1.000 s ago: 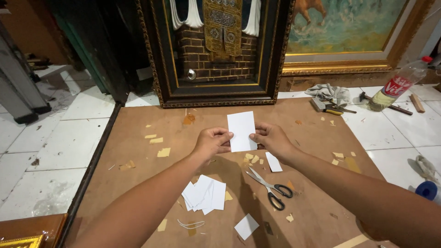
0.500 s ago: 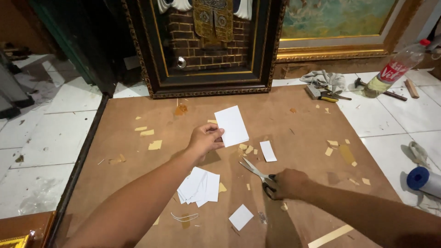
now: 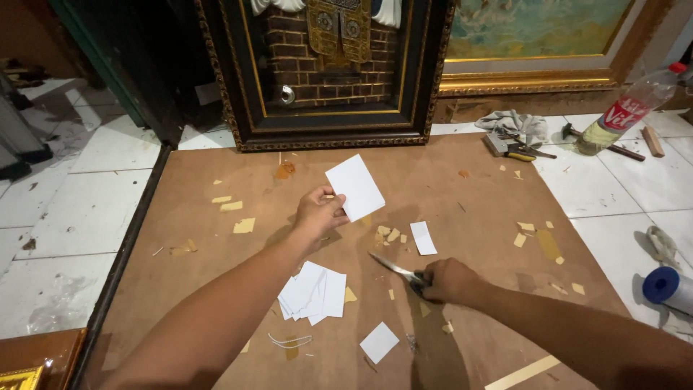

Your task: Using scissors to cut and trim small pieces of white paper on a work surface.

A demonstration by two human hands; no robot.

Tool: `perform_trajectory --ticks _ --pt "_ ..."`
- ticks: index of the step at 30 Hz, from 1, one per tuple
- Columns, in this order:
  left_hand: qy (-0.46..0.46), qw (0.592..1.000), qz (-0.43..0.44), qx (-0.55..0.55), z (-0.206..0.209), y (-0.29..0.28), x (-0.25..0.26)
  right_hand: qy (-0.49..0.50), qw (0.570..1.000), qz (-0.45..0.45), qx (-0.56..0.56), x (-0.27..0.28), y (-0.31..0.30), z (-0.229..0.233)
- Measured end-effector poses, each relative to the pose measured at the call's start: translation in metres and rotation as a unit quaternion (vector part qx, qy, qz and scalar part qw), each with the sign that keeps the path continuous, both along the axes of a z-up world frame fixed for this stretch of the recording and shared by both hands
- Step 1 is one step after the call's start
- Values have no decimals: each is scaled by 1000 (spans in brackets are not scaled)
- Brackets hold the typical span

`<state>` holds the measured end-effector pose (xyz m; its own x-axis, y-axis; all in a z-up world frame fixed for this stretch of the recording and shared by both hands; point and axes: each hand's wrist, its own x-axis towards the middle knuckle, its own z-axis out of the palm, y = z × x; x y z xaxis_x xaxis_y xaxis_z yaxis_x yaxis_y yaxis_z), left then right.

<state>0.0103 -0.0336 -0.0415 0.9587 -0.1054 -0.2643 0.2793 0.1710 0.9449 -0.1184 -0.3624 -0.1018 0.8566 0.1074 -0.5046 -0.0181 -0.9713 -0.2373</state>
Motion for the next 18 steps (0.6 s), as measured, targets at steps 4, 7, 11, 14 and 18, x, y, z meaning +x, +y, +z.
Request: perform_trajectory --ticks 4,7,11,14,18 --pt "-10 1000 24 -3 17 9 -3 64 936 -182 296 13 13 -5" --pt "-21 999 34 -3 29 17 -7 65 895 -169 407 21 29 15" --pt "-18 997 59 -34 31 26 -4 62 888 -168 424 8 44 39" --pt "-28 994 97 -52 44 29 -6 35 908 -140 394 7 42 34" --pt "-32 995 84 -45 46 33 -9 -3 930 -56 364 17 43 34"
